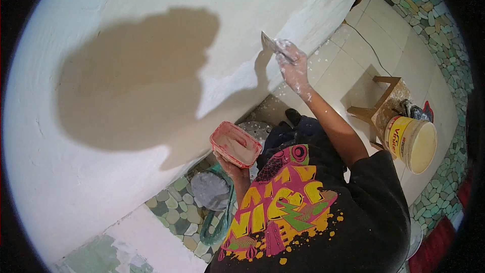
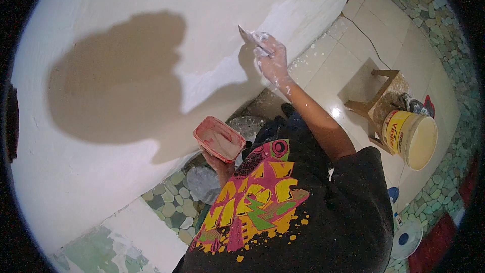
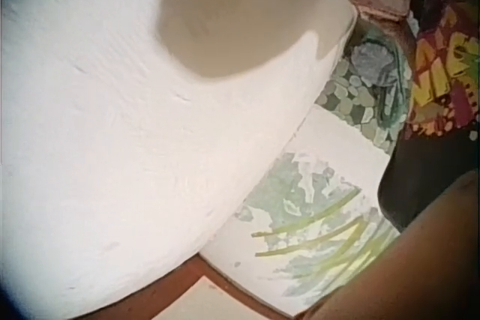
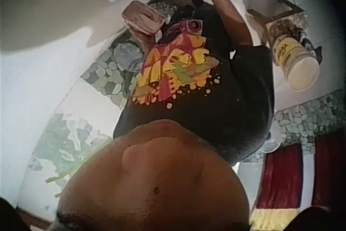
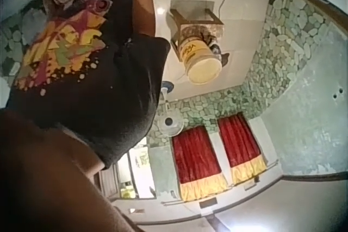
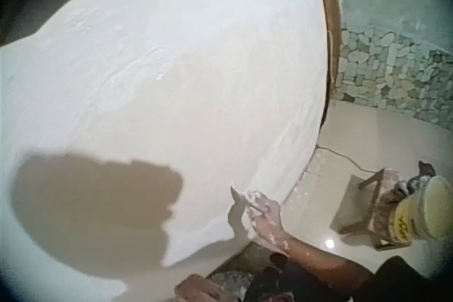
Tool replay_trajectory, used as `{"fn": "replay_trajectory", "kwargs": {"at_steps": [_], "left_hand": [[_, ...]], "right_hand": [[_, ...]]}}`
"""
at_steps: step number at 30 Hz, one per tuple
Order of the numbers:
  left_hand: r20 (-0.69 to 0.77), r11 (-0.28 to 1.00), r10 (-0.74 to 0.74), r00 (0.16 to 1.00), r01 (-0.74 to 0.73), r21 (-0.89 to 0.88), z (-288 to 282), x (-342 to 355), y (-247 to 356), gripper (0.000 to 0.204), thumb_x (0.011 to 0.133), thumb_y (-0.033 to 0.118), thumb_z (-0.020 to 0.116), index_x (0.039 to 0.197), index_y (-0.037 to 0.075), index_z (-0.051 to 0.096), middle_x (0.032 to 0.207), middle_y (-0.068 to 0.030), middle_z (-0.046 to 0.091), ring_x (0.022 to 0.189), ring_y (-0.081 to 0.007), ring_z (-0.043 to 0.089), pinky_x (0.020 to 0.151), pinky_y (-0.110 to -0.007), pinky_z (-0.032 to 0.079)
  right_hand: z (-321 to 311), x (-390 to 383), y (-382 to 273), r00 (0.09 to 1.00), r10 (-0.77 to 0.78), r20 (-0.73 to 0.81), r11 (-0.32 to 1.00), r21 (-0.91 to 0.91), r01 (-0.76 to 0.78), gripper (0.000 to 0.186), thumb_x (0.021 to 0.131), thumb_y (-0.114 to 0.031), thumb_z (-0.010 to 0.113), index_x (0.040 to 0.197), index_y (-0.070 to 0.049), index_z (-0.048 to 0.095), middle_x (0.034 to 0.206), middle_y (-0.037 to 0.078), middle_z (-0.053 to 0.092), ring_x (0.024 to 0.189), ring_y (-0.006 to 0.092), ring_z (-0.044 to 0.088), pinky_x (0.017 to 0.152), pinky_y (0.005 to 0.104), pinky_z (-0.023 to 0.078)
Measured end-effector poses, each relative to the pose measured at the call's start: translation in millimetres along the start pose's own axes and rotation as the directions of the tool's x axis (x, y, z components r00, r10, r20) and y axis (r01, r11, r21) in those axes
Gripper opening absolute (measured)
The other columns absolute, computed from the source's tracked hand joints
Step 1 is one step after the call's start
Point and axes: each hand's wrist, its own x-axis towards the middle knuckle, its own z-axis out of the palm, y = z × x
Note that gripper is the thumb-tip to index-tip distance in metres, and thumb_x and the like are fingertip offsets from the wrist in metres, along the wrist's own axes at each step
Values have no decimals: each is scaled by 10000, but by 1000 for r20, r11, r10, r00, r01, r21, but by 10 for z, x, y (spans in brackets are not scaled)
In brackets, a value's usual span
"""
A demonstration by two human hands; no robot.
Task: The recorder is applying white plaster or filler to a wall using a spatula and a small container.
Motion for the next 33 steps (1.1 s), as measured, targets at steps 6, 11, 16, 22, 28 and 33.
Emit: {"fn": "replay_trajectory", "kwargs": {"at_steps": [6, 11, 16, 22, 28, 33], "left_hand": [[38, 1000, 2, 999, -2, -7, 73, 0, 30, 670, 963, 604, 410, 1452, 147, 377, 1417, -86, 476, 1265, -314, 499, 1043, -499, 440], [13, 1000, -13, 1000, 13, 6, 67, -1, 47, 667, 965, 604, 402, 1457, 154, 372, 1428, -84, 464, 1285, -316, 479, 1054, -510, 426], [64, 997, 6, 998, -1, -75, -48, 52, 42, 679, 963, 604, 407, 1466, 152, 359, 1443, -90, 450, 1288, -329, 473, 1066, -518, 409], [54, 1000, 29, 998, -29, 5, 20, 91, 60, 682, 951, 606, 425, 1463, 160, 366, 1440, -96, 458, 1303, -332, 460, 1083, -522, 393], [43, 999, 28, 999, -26, -45, 178, -177, 67, 713, 933, 636, 438, 1462, 163, 366, 1455, -85, 444, 1322, -330, 441, 1086, -529, 388], [45, 998, 62, 997, -62, -5, -134, -191, 52, 715, 942, 633, 440, 1481, 179, 323, 1480, -89, 403, 1337, -323, 433, 1077, -515, 416]], "right_hand": [[-353, 524, 1, 960, -6, -278, 998, 66, 26, 346, 835, 84, 555, 1168, 72, 647, 1124, 160, 666, 1076, 230, 618, 951, 294, 470], [270, -53, -280, 961, 74, -266, 997, 33, -68, 324, 877, 48, 551, 1183, 45, 655, 1203, 179, 634, 1016, 171, 623, 747, 223, 512], [442, -489, -286, 999, -24, 27, 996, 87, 22, 379, 864, 75, 526, 1213, 4, 652, 1245, 147, 617, 964, 122, 629, 651, 200, 528], [544, -582, 109, 967, 153, 202, 977, 114, -178, 435, 848, 85, 488, 1258, 13, 611, 1283, 158, 602, 1152, 186, 585, 970, 285, 489], [-134, -27, -146, 991, -20, -134, 994, 100, 34, 343, 910, 36, 546, 1239, 5, 636, 1178, 112, 637, 1026, 157, 609, 799, 254, 514], [-396, 546, -590, 911, -210, -355, 969, -196, 147, 292, 944, -76, 595, 1211, 29, 648, 1161, 168, 629, 1107, 240, 584, 972, 315, 453]]}}
